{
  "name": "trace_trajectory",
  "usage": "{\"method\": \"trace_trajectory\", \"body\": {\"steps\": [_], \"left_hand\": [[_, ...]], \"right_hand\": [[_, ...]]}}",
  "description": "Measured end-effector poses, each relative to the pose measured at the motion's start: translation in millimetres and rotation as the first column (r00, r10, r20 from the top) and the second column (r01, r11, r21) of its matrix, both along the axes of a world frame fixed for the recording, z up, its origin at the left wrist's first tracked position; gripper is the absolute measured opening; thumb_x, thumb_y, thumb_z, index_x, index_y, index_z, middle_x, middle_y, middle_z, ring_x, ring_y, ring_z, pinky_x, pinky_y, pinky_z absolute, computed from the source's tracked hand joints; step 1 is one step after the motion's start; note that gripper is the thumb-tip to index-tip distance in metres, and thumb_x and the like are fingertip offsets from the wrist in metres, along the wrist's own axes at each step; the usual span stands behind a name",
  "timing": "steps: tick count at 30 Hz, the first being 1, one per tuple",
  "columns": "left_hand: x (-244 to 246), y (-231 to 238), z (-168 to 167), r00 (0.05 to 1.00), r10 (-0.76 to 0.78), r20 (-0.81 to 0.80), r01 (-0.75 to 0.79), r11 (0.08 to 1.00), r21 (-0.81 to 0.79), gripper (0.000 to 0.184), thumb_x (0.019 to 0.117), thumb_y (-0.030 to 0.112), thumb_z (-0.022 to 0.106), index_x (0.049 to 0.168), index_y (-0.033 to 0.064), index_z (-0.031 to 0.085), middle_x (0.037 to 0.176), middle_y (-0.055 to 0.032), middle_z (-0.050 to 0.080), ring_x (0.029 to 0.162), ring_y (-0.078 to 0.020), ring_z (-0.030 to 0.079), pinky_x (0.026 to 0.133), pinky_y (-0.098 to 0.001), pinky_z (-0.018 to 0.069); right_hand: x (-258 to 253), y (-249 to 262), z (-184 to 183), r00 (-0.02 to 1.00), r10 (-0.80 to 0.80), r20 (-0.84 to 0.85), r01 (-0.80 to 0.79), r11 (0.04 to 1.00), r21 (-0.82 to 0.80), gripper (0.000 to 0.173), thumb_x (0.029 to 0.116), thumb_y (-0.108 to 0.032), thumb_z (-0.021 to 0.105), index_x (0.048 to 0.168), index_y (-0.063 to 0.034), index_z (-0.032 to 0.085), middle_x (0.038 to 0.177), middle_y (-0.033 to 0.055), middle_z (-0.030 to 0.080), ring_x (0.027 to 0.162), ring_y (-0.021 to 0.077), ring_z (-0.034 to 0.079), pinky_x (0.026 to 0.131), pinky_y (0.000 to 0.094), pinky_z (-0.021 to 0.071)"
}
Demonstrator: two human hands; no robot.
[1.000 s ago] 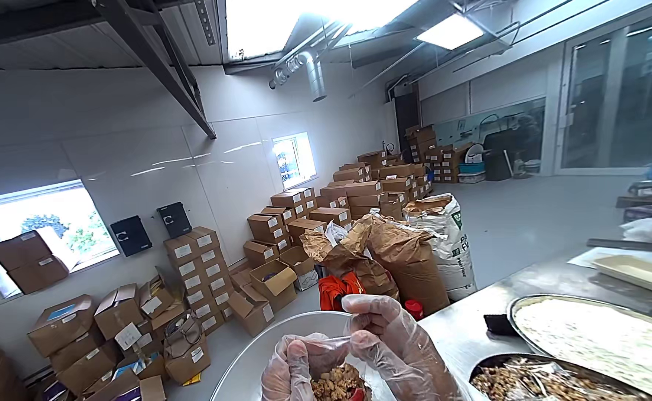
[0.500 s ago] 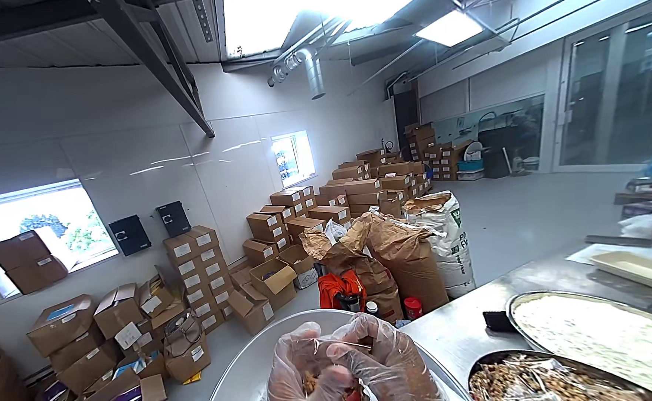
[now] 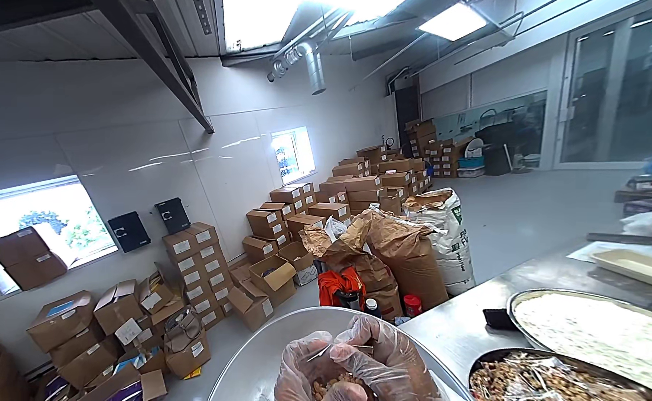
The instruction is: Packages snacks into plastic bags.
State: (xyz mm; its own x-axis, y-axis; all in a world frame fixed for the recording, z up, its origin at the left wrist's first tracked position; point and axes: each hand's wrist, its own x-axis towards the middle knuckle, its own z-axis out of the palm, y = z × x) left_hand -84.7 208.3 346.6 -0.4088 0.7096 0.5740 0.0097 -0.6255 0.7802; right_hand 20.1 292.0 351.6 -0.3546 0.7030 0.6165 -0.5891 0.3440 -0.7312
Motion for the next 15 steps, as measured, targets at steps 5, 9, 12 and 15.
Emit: {"method": "trace_trajectory", "body": {"steps": [5, 9, 12, 15], "left_hand": [[1.6, 3.5, -4.3, 0.995, 0.021, 0.096, -0.025, 0.999, 0.04, 0.023, 0.0994, 0.022, 0.065, 0.11, 0.0023, 0.063, 0.099, 0.0027, 0.075, 0.093, -0.0053, 0.072, 0.088, -0.026, 0.0599], [4.7, 4.5, -3.4, 0.985, 0.067, 0.162, -0.07, 0.997, 0.016, 0.026, 0.1071, 0.005, 0.04, 0.101, 0.0046, 0.065, 0.091, 0.002, 0.076, 0.087, -0.0045, 0.072, 0.086, -0.0243, 0.0598], [4.3, 3.9, -2.0, 0.982, 0.129, 0.137, -0.124, 0.991, -0.048, 0.028, 0.104, -0.003, 0.039, 0.097, 0.0031, 0.065, 0.085, 0.0031, 0.074, 0.081, -0.0023, 0.071, 0.08, -0.0217, 0.0595], [1.6, 4.3, -2.4, 0.981, 0.167, 0.096, -0.161, 0.984, -0.071, 0.028, 0.1027, -0.005, 0.04, 0.099, -0.0005, 0.067, 0.083, 0.0018, 0.074, 0.077, -0.0033, 0.07, 0.077, -0.0222, 0.0594]], "right_hand": [[-2.8, 5.9, -4.2, 1.0, 0.03, -0.006, -0.03, 0.999, 0.039, 0.019, 0.0828, -0.001, 0.078, 0.089, -0.013, 0.065, 0.09, -0.0028, 0.072, 0.082, 0.0061, 0.07, 0.073, 0.023, 0.0603], [-6.5, 8.3, -6.9, 0.998, 0.048, -0.032, -0.046, 0.997, 0.065, 0.019, 0.0807, -0.001, 0.08, 0.085, -0.0151, 0.068, 0.091, -0.0049, 0.07, 0.085, 0.0043, 0.069, 0.076, 0.0225, 0.0601], [-7.3, 8.3, -6.8, 0.999, 0.031, -0.024, -0.029, 0.997, 0.065, 0.017, 0.0803, -0.001, 0.079, 0.083, -0.0144, 0.069, 0.091, -0.0045, 0.069, 0.086, 0.005, 0.068, 0.077, 0.0223, 0.0595], [-6.6, 8.7, -5.7, 0.999, 0.05, 0.003, -0.05, 0.998, 0.038, 0.015, 0.0837, -0.001, 0.076, 0.085, -0.0131, 0.067, 0.091, -0.0021, 0.071, 0.085, 0.0078, 0.071, 0.077, 0.0252, 0.0607]]}}
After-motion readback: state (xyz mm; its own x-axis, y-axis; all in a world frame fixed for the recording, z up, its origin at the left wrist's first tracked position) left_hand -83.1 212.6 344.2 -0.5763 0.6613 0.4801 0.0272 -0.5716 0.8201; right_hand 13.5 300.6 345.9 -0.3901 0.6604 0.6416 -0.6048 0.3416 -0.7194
